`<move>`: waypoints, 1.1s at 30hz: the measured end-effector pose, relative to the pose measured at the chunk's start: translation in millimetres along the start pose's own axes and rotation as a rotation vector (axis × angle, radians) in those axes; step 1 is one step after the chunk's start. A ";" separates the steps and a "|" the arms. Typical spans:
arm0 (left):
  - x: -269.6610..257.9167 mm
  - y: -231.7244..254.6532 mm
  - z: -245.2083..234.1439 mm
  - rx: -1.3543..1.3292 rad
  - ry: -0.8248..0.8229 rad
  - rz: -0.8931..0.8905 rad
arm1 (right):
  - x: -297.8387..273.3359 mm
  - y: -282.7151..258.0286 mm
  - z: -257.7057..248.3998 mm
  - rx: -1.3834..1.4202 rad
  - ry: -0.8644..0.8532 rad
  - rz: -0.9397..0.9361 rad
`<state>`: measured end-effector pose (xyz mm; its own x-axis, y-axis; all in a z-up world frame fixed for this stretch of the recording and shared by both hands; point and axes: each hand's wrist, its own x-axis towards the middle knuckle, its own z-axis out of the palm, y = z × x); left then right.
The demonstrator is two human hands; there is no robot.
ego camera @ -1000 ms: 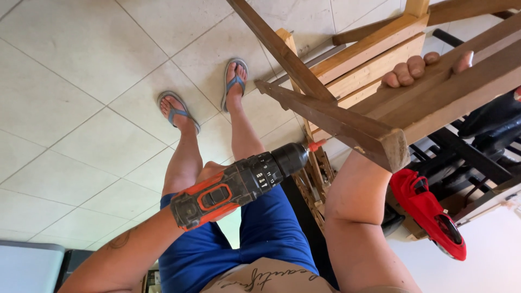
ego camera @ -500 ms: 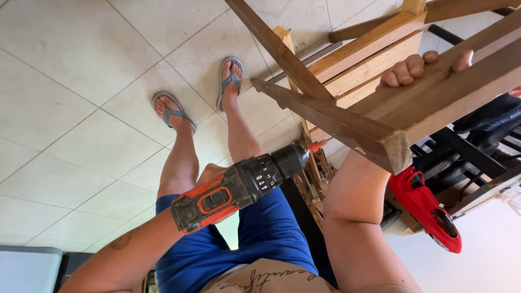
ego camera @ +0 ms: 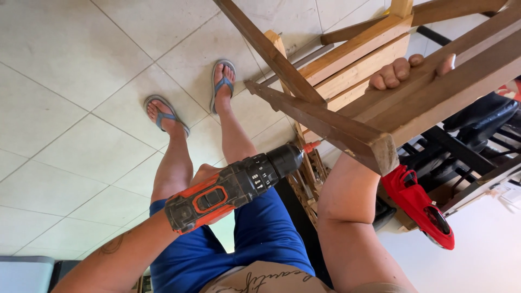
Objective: Assembling wooden chairs by driving screws into the frame and slats using a power drill.
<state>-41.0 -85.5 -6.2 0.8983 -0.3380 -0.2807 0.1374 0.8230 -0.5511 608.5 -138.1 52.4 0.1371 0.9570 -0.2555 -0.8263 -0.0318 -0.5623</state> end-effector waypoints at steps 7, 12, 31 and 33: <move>-2.3 -3.9 -3.0 -0.051 0.005 -0.031 | -5.7 1.2 -8.6 -0.025 0.010 -0.042; -3.4 -2.6 -7.8 -0.080 0.007 -0.054 | -8.9 1.2 -16.9 -0.030 0.008 0.000; 4.1 -9.8 -23.7 -0.233 0.027 -0.125 | -8.3 -8.0 19.2 -0.111 0.139 0.027; 5.0 -9.2 -24.1 -0.248 0.031 -0.126 | -3.0 -7.7 22.3 -0.106 0.156 0.044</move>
<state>-47.8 -105.7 -21.4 0.8670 -0.4474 -0.2196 0.1376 0.6383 -0.7574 602.2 -134.3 75.0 0.1919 0.8981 -0.3957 -0.7724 -0.1105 -0.6255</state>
